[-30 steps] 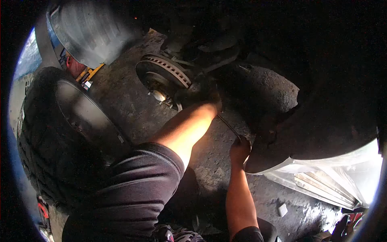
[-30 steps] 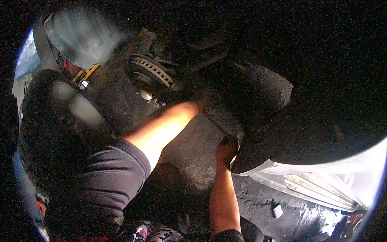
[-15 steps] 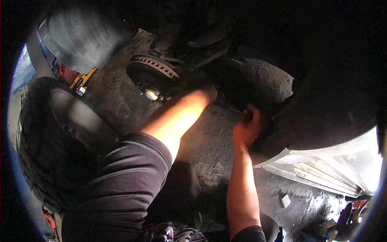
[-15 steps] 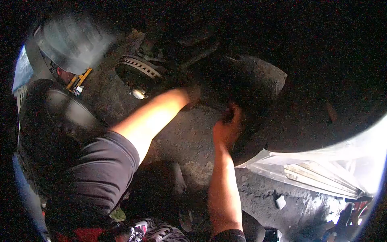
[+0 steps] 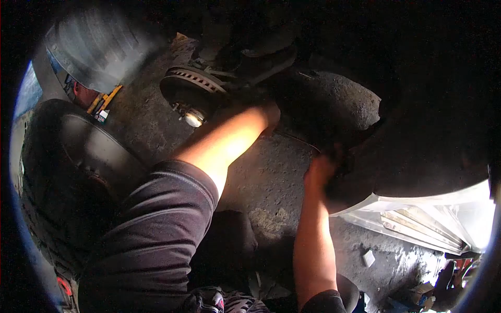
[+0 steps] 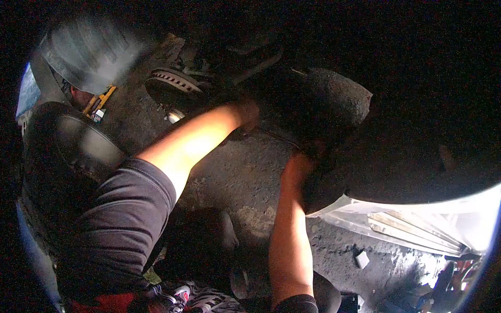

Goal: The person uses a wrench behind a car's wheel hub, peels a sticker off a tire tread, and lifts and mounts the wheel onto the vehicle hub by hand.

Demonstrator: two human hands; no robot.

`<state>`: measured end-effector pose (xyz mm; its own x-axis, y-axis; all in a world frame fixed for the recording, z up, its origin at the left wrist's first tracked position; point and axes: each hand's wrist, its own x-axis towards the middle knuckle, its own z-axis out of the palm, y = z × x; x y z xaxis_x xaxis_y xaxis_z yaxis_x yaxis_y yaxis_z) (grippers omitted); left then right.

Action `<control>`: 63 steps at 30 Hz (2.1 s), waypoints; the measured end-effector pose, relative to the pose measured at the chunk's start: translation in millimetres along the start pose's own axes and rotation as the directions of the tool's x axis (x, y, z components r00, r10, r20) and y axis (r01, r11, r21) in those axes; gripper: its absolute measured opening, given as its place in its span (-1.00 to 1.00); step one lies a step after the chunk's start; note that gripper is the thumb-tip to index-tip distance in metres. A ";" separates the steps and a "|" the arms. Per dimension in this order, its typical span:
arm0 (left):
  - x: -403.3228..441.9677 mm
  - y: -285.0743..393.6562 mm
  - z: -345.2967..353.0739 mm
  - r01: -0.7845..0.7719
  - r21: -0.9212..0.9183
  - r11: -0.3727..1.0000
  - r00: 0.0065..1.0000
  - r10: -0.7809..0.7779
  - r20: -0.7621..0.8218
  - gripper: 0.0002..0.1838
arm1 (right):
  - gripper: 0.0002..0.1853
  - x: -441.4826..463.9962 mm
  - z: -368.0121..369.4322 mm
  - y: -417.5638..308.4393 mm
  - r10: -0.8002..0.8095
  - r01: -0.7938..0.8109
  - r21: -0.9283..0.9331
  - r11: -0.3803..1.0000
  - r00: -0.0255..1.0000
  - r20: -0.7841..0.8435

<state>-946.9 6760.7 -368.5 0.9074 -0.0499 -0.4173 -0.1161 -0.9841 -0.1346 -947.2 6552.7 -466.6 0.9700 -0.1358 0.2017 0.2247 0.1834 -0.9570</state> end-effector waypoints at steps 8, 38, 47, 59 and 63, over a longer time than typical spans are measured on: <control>0.0 0.8 -1.4 -0.039 0.006 0.999 0.998 0.039 0.044 -0.52 | -0.59 -23.3 -10.8 -27.4 0.301 -0.310 0.194 0.931 0.951 0.074; 0.1 -3.2 -21.0 -0.134 0.058 0.989 0.969 0.118 0.215 -0.51 | -0.67 -0.9 37.3 -100.7 0.006 0.002 -0.032 0.999 0.965 0.261; 0.9 -1.5 -18.0 -0.153 0.067 0.986 0.967 0.136 0.216 -0.50 | -0.59 11.6 28.3 -51.0 -0.110 0.086 0.133 0.987 0.977 0.183; -8.3 5.2 -11.6 -0.161 0.059 0.985 0.965 0.144 0.217 -0.50 | -0.78 -20.2 12.5 -46.9 0.242 -0.247 0.360 0.900 0.968 0.060; -6.8 5.9 -10.8 -0.170 0.062 0.983 0.963 0.153 0.221 -0.50 | -0.78 -17.4 20.2 -47.0 -0.046 0.049 -0.013 0.999 0.984 0.174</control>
<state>-949.4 6753.4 -356.7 0.7670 -0.1607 -0.6212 -0.2935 -0.9488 -0.1169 -972.7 6566.1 -420.9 0.9601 0.0278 0.2784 0.2703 0.1638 -0.9487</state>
